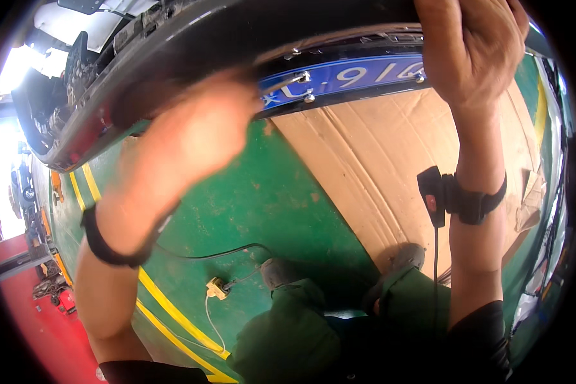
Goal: The person assembles a car bumper by hand, pressing plastic components into place and using a metal tool to secure clips near the license plate area.
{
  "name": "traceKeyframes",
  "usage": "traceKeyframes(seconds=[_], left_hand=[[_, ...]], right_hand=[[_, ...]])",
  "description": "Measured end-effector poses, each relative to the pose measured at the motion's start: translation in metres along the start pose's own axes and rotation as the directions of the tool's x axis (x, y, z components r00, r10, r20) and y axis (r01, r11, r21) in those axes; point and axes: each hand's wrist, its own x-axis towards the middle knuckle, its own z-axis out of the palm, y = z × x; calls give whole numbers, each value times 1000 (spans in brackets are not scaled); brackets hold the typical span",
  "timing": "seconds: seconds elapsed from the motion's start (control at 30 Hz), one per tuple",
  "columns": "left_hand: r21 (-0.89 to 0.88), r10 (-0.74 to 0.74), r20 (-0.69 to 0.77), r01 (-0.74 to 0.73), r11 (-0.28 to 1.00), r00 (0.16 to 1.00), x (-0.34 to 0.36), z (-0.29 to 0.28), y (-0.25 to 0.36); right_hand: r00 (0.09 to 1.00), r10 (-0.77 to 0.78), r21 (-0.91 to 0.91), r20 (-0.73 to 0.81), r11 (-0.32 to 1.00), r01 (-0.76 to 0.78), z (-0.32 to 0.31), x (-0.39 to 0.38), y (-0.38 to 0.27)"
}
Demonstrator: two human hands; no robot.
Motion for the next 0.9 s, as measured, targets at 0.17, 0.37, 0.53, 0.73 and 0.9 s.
traceKeyframes(seconds=[0.17,0.37,0.53,0.73,0.9], left_hand=[[143,-108,33,102,984,994,-7,11,16],[536,43,-227,88,840,973,1,19,26],[175,83,-272,-36,984,959,22,17,3],[-405,240,514,-14,914,823,11,66,-5],[-453,159,547,130,882,822,-32,78,30]], right_hand=[[996,88,109,-13,990,-86,3,4,7],[976,177,175,129,964,-198,6,20,2],[972,140,145,189,975,-169,14,16,10],[968,127,75,216,986,-146,2,7,-11],[929,304,189,209,920,-344,-1,9,-17]])
